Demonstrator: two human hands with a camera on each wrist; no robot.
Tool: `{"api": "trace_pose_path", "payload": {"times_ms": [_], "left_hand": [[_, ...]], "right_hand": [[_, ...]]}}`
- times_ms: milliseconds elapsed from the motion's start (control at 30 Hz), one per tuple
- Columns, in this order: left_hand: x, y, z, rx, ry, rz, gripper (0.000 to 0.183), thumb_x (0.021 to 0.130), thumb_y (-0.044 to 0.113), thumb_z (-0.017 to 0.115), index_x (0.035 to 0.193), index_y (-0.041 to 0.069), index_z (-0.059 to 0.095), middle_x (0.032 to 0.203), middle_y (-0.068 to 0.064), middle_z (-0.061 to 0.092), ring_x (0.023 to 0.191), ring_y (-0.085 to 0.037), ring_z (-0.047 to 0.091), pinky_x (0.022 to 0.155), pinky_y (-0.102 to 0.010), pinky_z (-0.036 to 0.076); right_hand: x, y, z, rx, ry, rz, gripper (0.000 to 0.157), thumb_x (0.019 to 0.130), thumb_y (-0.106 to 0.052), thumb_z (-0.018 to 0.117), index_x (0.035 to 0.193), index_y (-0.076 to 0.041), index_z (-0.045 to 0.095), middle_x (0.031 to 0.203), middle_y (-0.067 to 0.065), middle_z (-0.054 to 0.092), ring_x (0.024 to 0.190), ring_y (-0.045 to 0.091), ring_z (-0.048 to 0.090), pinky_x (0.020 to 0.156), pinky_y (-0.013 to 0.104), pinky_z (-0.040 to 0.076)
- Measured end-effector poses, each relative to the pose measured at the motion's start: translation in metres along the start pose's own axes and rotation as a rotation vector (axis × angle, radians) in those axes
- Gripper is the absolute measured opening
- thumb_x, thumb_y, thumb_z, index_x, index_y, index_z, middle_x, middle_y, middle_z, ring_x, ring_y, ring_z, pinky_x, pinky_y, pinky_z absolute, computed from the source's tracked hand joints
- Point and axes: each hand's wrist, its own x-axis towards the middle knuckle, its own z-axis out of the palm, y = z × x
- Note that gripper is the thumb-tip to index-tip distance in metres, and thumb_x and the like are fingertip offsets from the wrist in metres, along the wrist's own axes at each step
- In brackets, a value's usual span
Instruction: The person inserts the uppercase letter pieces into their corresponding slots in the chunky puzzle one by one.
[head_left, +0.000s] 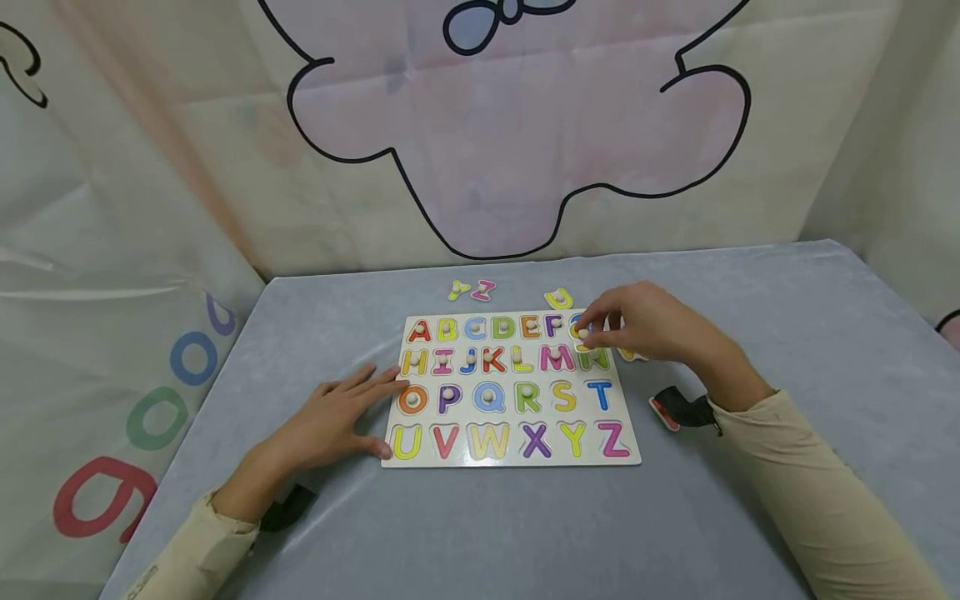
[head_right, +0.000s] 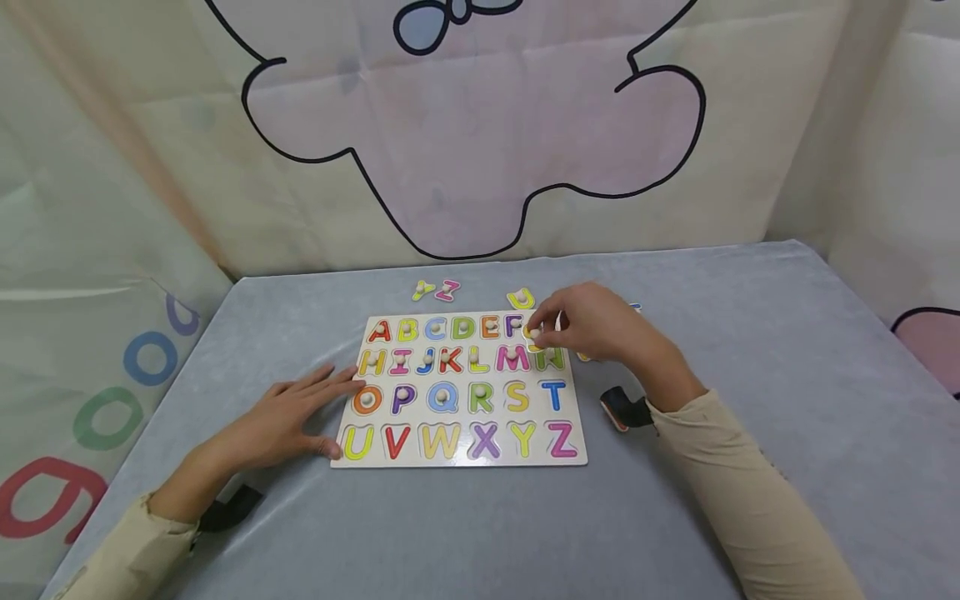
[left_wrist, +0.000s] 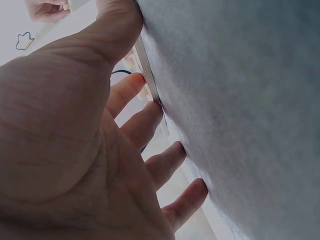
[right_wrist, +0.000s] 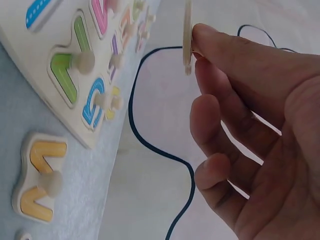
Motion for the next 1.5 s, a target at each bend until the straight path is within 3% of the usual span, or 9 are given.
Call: {"api": "trace_pose_path", "payload": {"times_ms": [333,567,1500], "left_hand": [[0.001,0.0,0.0,0.003,0.018,0.022,0.094,0.072,0.063,0.074,0.154,0.036,0.037,0.166,0.004,0.026,0.153,-0.036,0.022,0.109,-0.066,0.028],[-0.002,0.002,-0.001,-0.008,-0.001,-0.008,0.094,0.071,0.061,0.076,0.153,0.035,0.038,0.166,0.003,0.026,0.153,-0.037,0.021,0.11,-0.065,0.027],[-0.001,0.002,-0.002,-0.012,0.0,-0.002,0.094,0.072,0.064,0.074,0.153,0.035,0.037,0.166,0.003,0.025,0.153,-0.037,0.021,0.11,-0.066,0.027]], "right_hand": [[-0.001,-0.007,0.005,0.02,-0.003,-0.034,0.019,0.085,-0.025,0.08,0.103,-0.021,0.078,0.082,-0.007,0.066,0.076,0.012,0.055,0.06,0.026,0.044],[0.001,-0.012,0.006,0.021,-0.014,-0.038,0.019,0.085,-0.025,0.08,0.104,-0.021,0.078,0.083,-0.007,0.066,0.077,0.012,0.055,0.062,0.026,0.044],[-0.003,-0.016,0.0,0.007,0.003,-0.051,0.02,0.083,-0.023,0.081,0.103,-0.023,0.079,0.082,-0.008,0.067,0.077,0.012,0.055,0.061,0.028,0.044]]}}
